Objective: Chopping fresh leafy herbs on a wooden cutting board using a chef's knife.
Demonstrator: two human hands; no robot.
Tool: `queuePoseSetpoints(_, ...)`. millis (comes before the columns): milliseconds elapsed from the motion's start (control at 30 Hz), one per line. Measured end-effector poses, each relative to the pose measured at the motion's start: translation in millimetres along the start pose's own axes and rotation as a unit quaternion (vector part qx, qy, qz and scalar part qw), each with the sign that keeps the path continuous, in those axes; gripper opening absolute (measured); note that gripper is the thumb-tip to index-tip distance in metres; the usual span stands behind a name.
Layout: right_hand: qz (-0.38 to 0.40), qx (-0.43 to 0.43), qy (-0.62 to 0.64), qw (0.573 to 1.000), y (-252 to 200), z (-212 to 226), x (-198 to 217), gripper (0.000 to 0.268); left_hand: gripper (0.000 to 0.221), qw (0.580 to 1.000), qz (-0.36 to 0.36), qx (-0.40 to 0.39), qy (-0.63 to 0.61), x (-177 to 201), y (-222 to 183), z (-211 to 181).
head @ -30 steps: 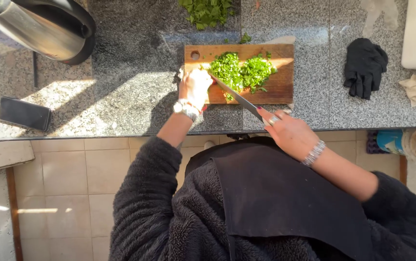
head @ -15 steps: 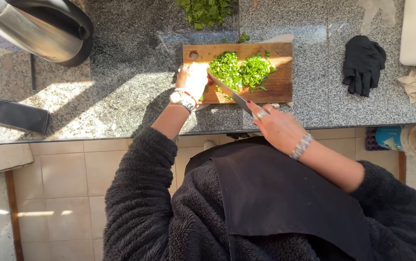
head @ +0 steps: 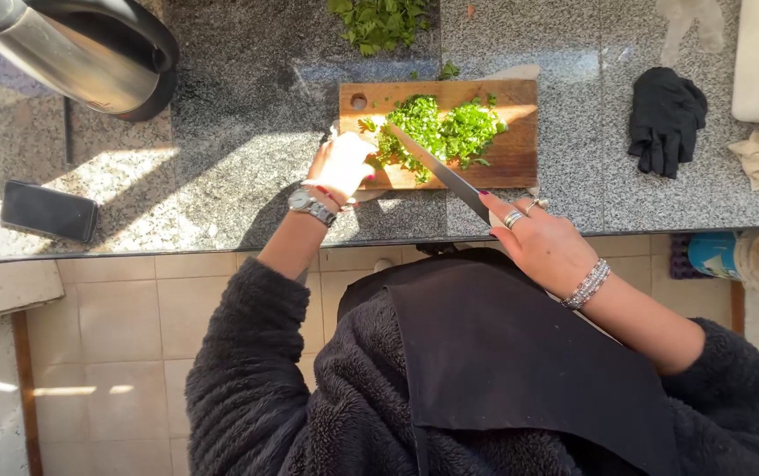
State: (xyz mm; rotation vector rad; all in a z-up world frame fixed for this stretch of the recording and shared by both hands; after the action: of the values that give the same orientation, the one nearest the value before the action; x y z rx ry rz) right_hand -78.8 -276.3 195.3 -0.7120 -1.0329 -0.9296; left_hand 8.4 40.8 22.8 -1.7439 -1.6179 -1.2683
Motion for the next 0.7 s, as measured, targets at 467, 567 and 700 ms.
queuePoseSetpoints(467, -0.04, 0.0, 0.015, 0.999, -2, 0, 1, 0.053, 0.103, 0.989, -0.027, 0.142, -0.037, 34, 38, -18)
queuePoseSetpoints(567, -0.033, -0.021, 0.01, 0.999, 0, 1, 5, 0.052, 0.095, 0.993, -0.018, 0.112, 0.005, 18, 40, -17)
queuePoseSetpoints(700, -0.02, -0.038, 0.006, 0.999, 2, 3, 9, 0.052, 0.055, 0.995, 0.001, 0.097, 0.022, -10, 27, -15)
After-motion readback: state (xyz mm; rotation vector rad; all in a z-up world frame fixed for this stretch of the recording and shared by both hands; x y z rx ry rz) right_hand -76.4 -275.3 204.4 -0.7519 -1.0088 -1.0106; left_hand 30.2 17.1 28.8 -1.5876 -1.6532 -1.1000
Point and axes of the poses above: each hand's wrist, its own y-axis towards the middle knuckle, its own x-axis out of the back of the hand, z = x × y, the point moved 3 cm from there along y, towards the middle knuckle, and after that the axes turned 9 degrees about -z, right-handed, at the moved point
